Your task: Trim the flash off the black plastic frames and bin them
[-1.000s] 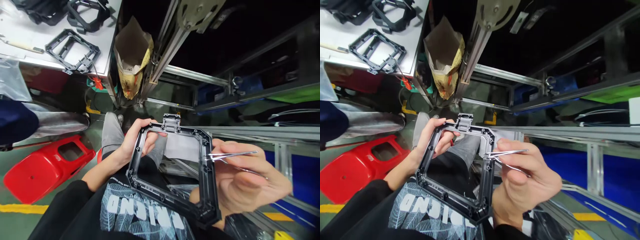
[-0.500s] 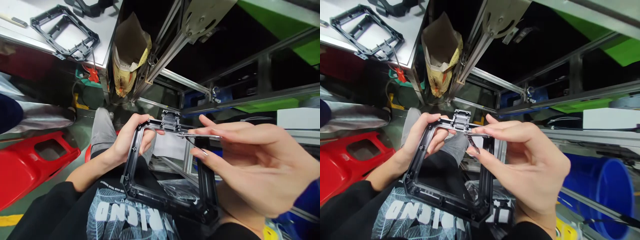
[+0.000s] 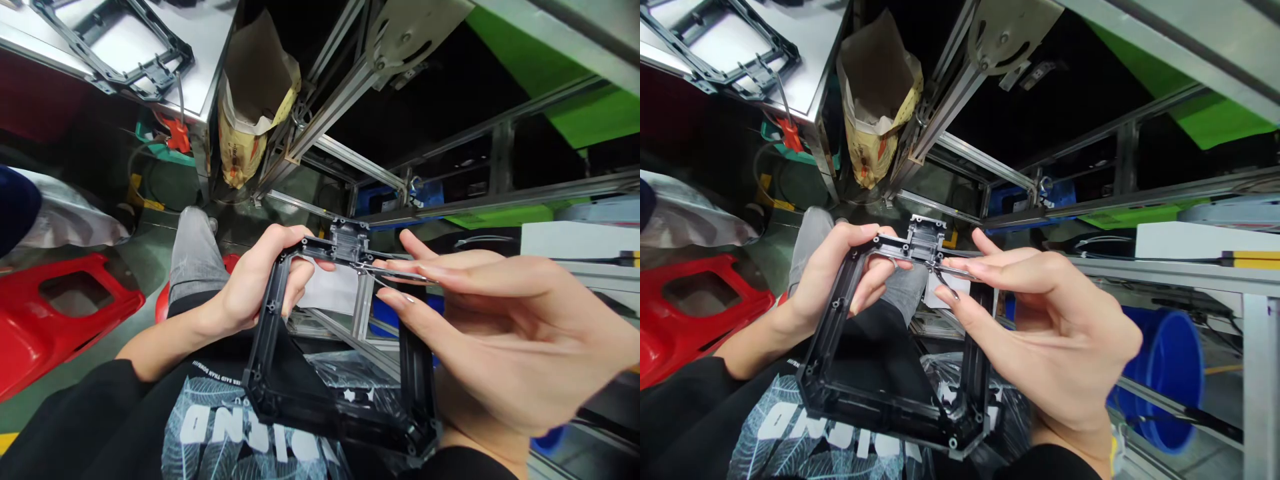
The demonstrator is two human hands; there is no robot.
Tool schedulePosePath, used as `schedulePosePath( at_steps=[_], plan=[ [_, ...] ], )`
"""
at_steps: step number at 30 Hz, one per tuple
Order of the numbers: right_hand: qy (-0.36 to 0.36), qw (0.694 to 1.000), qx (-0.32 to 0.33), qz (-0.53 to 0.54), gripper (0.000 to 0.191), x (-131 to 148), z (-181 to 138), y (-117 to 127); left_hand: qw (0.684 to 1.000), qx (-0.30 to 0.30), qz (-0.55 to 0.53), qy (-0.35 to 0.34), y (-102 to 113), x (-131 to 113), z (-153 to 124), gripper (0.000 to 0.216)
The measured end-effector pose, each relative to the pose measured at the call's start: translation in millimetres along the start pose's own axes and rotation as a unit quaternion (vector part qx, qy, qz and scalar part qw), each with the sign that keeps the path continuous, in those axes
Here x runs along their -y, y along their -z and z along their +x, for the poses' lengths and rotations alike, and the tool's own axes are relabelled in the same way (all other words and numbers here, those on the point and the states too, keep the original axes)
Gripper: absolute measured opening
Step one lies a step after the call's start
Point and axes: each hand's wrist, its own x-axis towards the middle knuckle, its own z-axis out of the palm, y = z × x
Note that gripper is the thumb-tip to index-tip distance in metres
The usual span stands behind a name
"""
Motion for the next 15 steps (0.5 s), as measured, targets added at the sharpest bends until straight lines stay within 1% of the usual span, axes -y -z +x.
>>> schedulePosePath(
  at_steps=[5,8,13,15],
  plan=[
    [0.009,1.0,-0.015,0.021,0.044,2.7,-1.6,-1.7,0.999,0.009,0.03,-0.003,-1.2,-0.7,-7.1,0.049],
    [0.008,1.0,-0.013,0.017,0.043,4.7,-3.1,-4.0,0.998,0.012,0.063,-0.007,-1.3,-1.5,-11.5,0.048],
    [0.013,0.999,-0.034,0.004,0.04,6.0,-7.5,-7.1,0.994,0.016,0.11,-0.013,-2.2,-2.4,-17.0,0.049],
    [0.004,0.999,-0.045,-0.002,0.04,6.6,-9.3,-7.8,0.992,0.016,0.123,-0.013,-3.6,-2.6,-18.7,0.049]
  ],
)
